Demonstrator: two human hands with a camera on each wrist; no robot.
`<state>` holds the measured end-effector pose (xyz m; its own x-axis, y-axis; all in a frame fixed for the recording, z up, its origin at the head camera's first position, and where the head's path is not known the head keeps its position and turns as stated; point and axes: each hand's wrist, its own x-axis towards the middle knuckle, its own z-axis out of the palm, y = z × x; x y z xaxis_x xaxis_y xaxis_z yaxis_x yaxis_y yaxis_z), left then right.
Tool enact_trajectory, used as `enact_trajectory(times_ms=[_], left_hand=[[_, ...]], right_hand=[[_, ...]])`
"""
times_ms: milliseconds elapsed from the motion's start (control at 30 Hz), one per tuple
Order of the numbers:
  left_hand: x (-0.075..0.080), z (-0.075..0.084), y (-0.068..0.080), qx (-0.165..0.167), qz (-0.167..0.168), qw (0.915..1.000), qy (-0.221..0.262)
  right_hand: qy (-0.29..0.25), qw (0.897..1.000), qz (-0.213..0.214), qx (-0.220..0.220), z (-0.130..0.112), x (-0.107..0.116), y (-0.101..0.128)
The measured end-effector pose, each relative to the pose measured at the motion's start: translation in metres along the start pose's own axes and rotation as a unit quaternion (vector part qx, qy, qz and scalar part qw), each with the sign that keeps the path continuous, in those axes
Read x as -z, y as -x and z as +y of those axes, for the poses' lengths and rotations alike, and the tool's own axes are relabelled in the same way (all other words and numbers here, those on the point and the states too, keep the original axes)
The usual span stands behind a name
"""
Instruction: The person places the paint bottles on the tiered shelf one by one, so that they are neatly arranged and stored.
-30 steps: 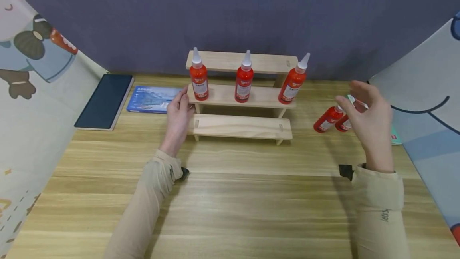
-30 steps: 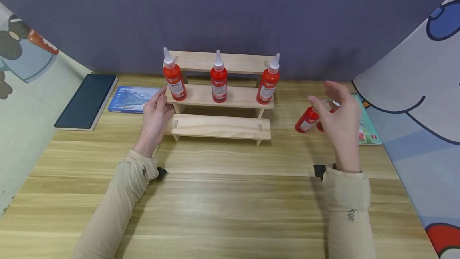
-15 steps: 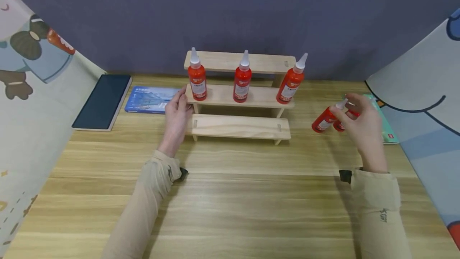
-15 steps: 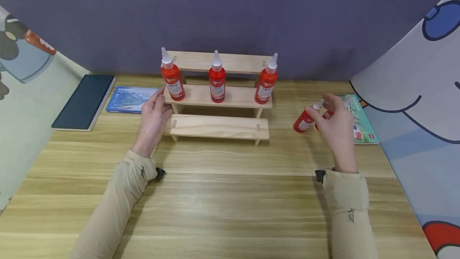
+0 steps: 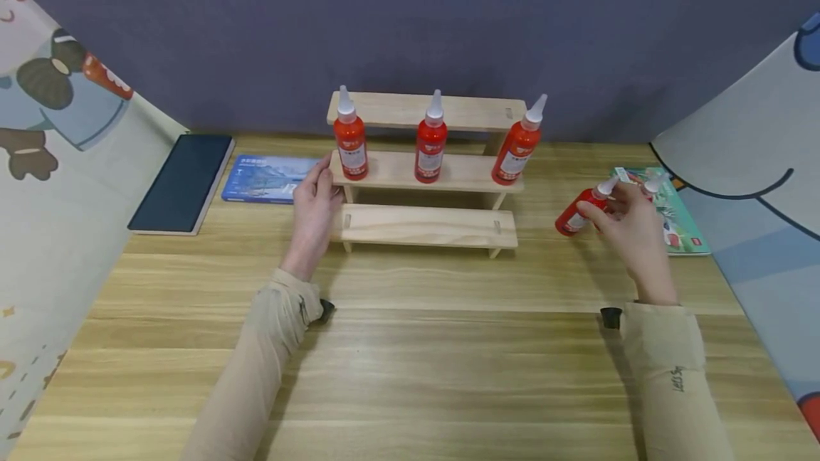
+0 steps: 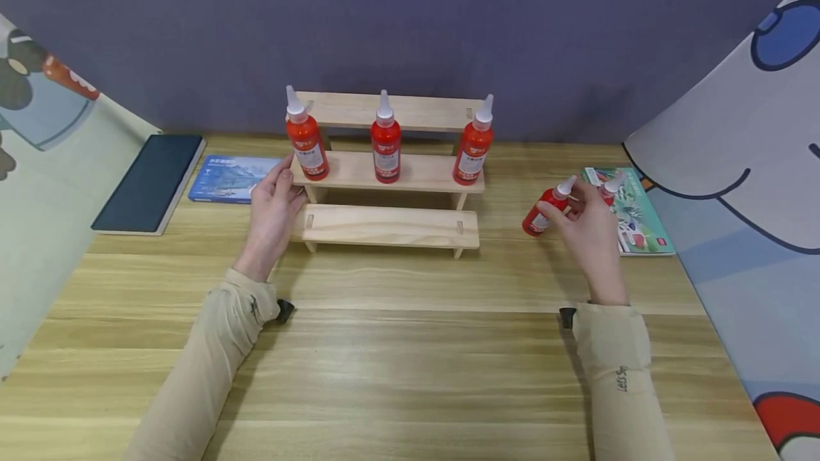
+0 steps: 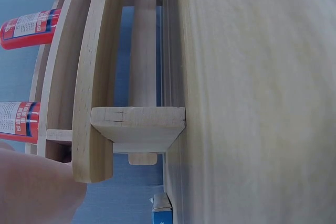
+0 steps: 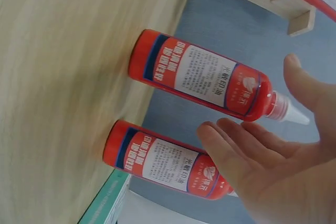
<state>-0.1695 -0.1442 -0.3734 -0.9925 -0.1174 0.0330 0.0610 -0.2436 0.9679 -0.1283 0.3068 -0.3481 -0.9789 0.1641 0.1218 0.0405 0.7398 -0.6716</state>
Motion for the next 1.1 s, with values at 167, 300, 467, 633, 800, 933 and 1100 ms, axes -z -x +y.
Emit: enact_trajectory(times_ms=[167,300,467,633,800,933,1100], left_hand=[[0.0008,0.0001,0.0004,0.002,0.000,1.0000,0.000],[0.0009,-0.0002,-0.0001,0.005,0.001,1.0000,0.005],[0.0007,-0.0010,-0.0007,0.006,0.000,1.0000,0.005],[0.0007,-0.0016,-0.0015,0.001,-0.002,1.0000,0.007],[0.0011,-0.0011,-0.0010,0.000,-0.003,1.0000,0.005],[0.0009,-0.0009,-0.0005,-0.003,-0.006,0.9999,0.009],[0.0007,-0.0014,-0.0006,-0.005,-0.008,0.9999,0.011]], right_hand=[[0.015,1.000,-0.017,0.000,0.0027,-0.0014,-0.0015],[0.023,0.999,-0.027,-0.002,0.0051,-0.0025,-0.0019],[0.026,0.999,-0.030,-0.004,0.0064,-0.0038,-0.0017],[0.021,0.999,-0.030,-0.009,0.0068,-0.0046,-0.0026],[0.017,0.999,-0.034,-0.021,0.0074,-0.0048,-0.0037],[0.012,0.999,-0.035,-0.022,0.0076,-0.0041,-0.0032],[0.012,0.999,-0.037,-0.026,0.0088,-0.0037,-0.0030]])
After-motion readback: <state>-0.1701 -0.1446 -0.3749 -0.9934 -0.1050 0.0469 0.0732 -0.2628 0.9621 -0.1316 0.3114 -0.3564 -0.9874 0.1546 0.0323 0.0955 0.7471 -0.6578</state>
